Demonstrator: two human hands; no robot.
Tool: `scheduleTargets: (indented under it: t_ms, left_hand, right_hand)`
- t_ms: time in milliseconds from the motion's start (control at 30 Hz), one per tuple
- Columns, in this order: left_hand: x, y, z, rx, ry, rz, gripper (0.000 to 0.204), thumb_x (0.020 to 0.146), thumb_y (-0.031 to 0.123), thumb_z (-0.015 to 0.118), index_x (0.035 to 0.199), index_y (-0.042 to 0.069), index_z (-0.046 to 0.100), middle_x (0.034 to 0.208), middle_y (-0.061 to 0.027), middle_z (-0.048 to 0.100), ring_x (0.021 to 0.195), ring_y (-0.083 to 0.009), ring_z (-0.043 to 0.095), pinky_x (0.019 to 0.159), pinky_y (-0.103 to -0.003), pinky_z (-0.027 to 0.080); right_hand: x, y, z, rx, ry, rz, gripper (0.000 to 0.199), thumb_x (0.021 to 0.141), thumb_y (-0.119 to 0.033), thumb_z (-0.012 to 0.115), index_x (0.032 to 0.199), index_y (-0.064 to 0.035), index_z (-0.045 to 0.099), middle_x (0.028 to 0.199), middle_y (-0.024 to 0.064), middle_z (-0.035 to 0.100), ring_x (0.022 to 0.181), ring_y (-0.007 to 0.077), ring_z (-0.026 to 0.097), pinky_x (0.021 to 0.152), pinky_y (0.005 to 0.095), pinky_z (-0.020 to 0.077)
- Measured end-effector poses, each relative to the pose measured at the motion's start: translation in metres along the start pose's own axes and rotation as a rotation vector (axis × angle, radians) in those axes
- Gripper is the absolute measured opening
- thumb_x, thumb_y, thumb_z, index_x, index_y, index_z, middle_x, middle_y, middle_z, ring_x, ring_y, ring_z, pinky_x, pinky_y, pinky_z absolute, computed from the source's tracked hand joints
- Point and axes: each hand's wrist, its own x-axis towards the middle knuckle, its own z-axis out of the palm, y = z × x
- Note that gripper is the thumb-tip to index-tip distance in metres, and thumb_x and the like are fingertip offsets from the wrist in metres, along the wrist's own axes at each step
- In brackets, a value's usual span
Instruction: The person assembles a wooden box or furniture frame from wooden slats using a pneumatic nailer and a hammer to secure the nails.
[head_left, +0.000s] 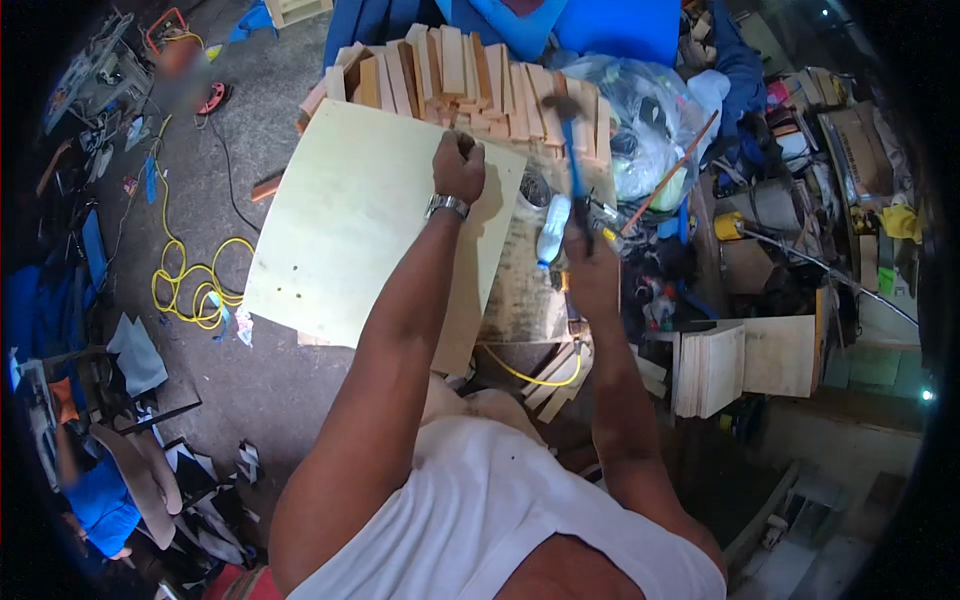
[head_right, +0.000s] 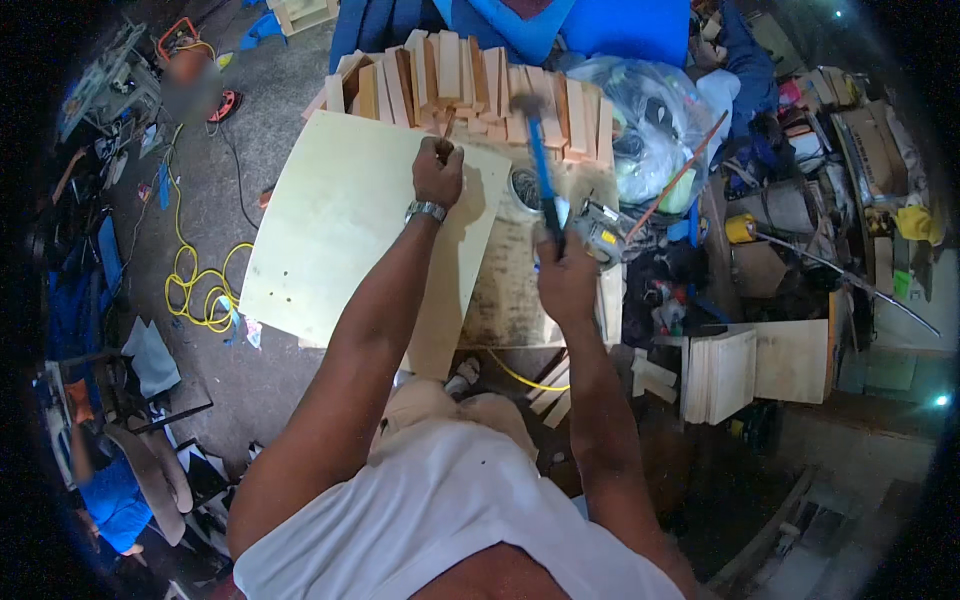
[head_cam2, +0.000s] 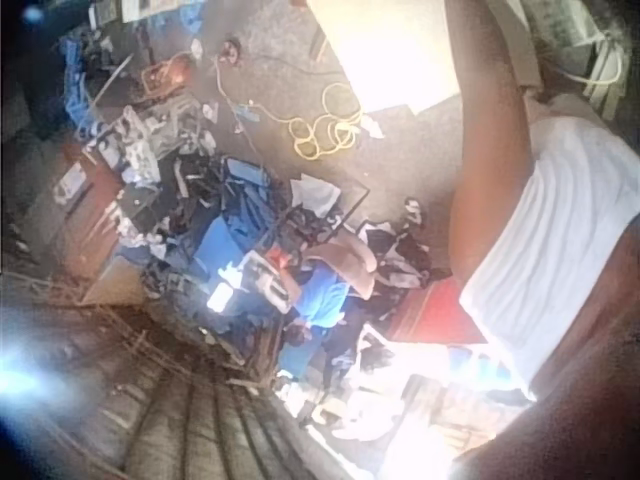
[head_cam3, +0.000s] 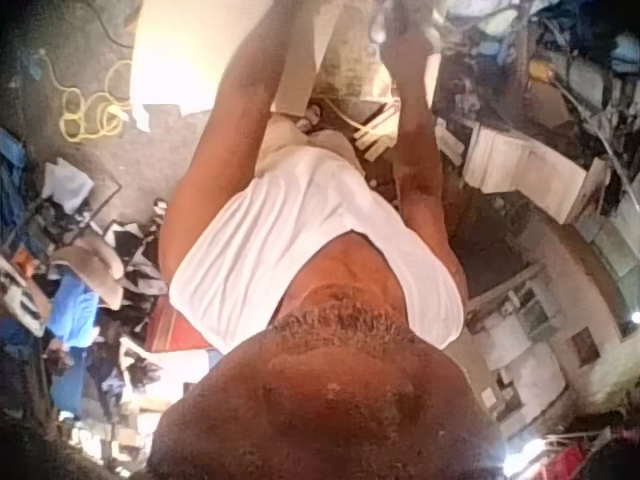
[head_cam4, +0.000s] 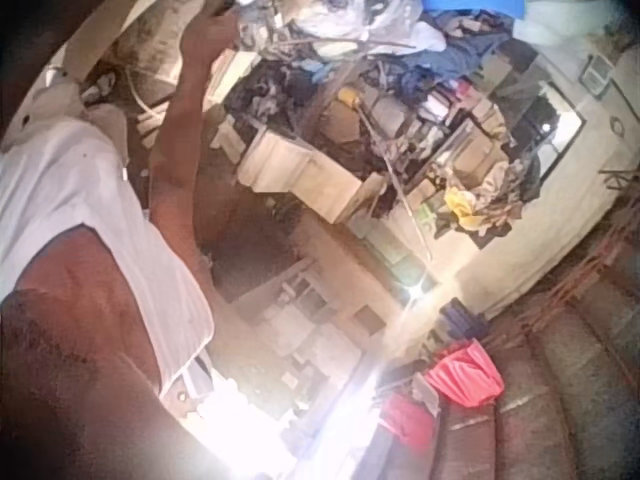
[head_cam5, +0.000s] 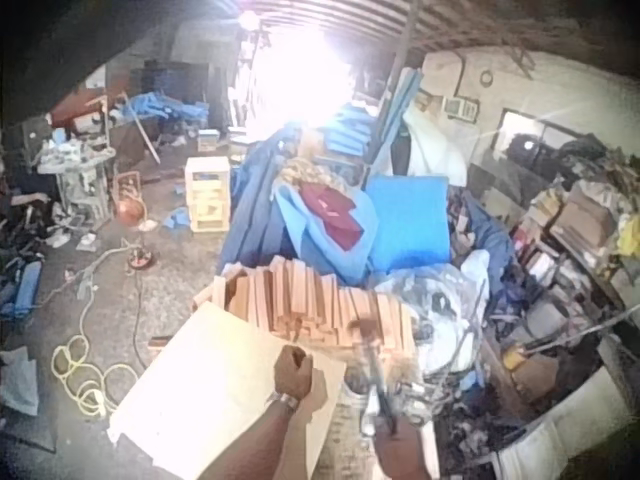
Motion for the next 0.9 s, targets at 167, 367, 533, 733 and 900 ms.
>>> scheduleTargets:
  t_ms: [167,367,533,733,900]
  left_hand:
    - [-0.006,0.009,0.009,-0.053,0.002,-0.030,0.022,0.087,0.020,0.068,0.092,0.001,0.060,0.080,-0.0168,0.067,0.073,-0.0327,0.066,0.070,-0.041,0.052]
    - [-0.001,0.005,0.019,0.069,-0.031,0.008,0.026,0.090,0.026,0.068,0.093,0.001,0.061,0.078,-0.0166,0.068,0.073,-0.0332,0.066,0.070,-0.042,0.052]
    - [0.006,0.024,0.025,0.153,-0.028,0.065,0.029,0.087,0.027,0.072,0.091,0.001,0.062,0.081,-0.0165,0.070,0.076,-0.0321,0.069,0.072,-0.043,0.053]
    - [0.013,-0.024,-0.020,-0.082,-0.235,-0.444,0.037,0.083,0.041,0.076,0.082,0.007,0.062,0.069,-0.0029,0.062,0.058,-0.0146,0.057,0.053,-0.032,0.049]
    - [-0.075,0.028,-0.081,-0.648,-0.446,-0.736,0.033,0.093,0.043,0.063,0.080,0.015,0.053,0.064,0.0031,0.052,0.048,-0.0074,0.044,0.039,-0.022,0.034]
  right_hand:
    - [0.011,-0.010,-0.051,0.790,0.328,-0.548,0.024,0.099,-0.023,0.053,0.100,0.0006,0.055,0.078,0.0050,0.054,0.063,0.0089,0.050,0.055,0.0222,0.0420]
    - [-0.023,0.107,0.072,-0.207,-0.217,0.178,0.050,0.098,-0.045,0.052,0.098,0.0048,0.058,0.085,0.0300,0.065,0.085,0.0507,0.062,0.069,0.0537,0.0470]
    - [-0.096,0.098,0.024,0.101,-0.202,0.432,0.052,0.097,-0.048,0.054,0.091,0.0038,0.060,0.085,0.0288,0.065,0.084,0.0471,0.063,0.074,0.0490,0.0480]
    - [-0.271,0.212,0.021,-0.137,-0.229,0.475,0.054,0.098,-0.048,0.050,0.115,0.0018,0.059,0.078,0.0245,0.065,0.076,0.0431,0.065,0.070,0.0515,0.0501]
    - [-0.487,0.259,0.021,-0.210,-0.066,0.604,0.063,0.095,-0.056,0.052,0.101,0.0054,0.065,0.082,0.0291,0.066,0.081,0.0458,0.066,0.075,0.0536,0.0500]
